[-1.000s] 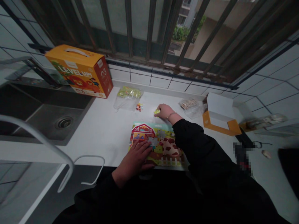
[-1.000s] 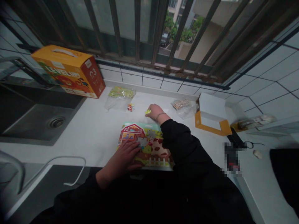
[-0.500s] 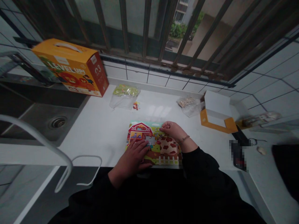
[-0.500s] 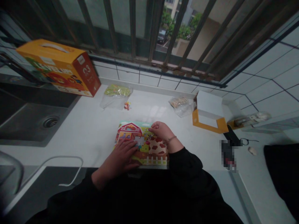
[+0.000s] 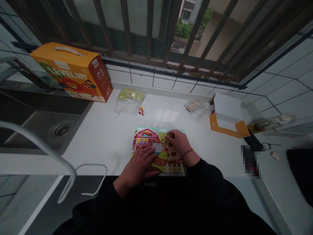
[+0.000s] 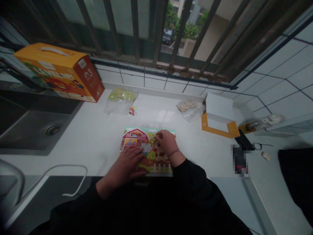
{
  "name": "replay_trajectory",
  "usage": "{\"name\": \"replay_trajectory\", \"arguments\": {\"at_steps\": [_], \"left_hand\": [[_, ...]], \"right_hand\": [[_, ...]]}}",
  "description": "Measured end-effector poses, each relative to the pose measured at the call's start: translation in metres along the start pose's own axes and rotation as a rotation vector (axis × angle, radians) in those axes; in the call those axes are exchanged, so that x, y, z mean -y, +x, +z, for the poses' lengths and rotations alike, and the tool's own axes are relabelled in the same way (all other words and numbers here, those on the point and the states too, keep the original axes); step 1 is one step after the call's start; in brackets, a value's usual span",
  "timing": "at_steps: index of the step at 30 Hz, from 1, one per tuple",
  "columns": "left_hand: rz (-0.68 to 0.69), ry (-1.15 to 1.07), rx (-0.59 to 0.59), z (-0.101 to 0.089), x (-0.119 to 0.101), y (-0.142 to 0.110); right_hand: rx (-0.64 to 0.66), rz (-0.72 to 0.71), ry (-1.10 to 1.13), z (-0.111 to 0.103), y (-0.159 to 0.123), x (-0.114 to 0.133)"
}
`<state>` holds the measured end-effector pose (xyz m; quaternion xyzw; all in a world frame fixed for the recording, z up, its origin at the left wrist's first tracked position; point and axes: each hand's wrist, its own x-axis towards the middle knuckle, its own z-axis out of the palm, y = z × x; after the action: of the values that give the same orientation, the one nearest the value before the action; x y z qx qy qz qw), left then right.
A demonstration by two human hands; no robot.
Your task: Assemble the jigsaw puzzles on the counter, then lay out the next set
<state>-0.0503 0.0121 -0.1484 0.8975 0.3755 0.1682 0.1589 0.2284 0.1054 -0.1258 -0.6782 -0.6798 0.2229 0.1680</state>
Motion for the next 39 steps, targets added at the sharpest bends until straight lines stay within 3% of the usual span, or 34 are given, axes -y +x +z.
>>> {"name": "replay_trajectory", "arguments": {"at_steps": [7, 16, 32, 39], "left_hand": [[-0.003, 0.001, 0.012, 0.0, 0.0, 0.0], [-0.005, -0.001, 0.013, 0.0, 0.0, 0.001], [-0.004, -0.012, 0.004, 0.0, -0.001, 0.0], [-0.001, -0.003, 0.002, -0.001, -0.002, 0.003]], "right_hand": [[-0.136, -0.069, -0.021, 0.012, -0.013, -0.002], [-0.194, -0.116, -0.036, 0.017, -0.026, 0.006], [-0.07, -0.238, -0.389, 0.027, -0.033, 0.021], [0.084, -0.247, -0.52, 0.008, -0.01, 0.041]]}}
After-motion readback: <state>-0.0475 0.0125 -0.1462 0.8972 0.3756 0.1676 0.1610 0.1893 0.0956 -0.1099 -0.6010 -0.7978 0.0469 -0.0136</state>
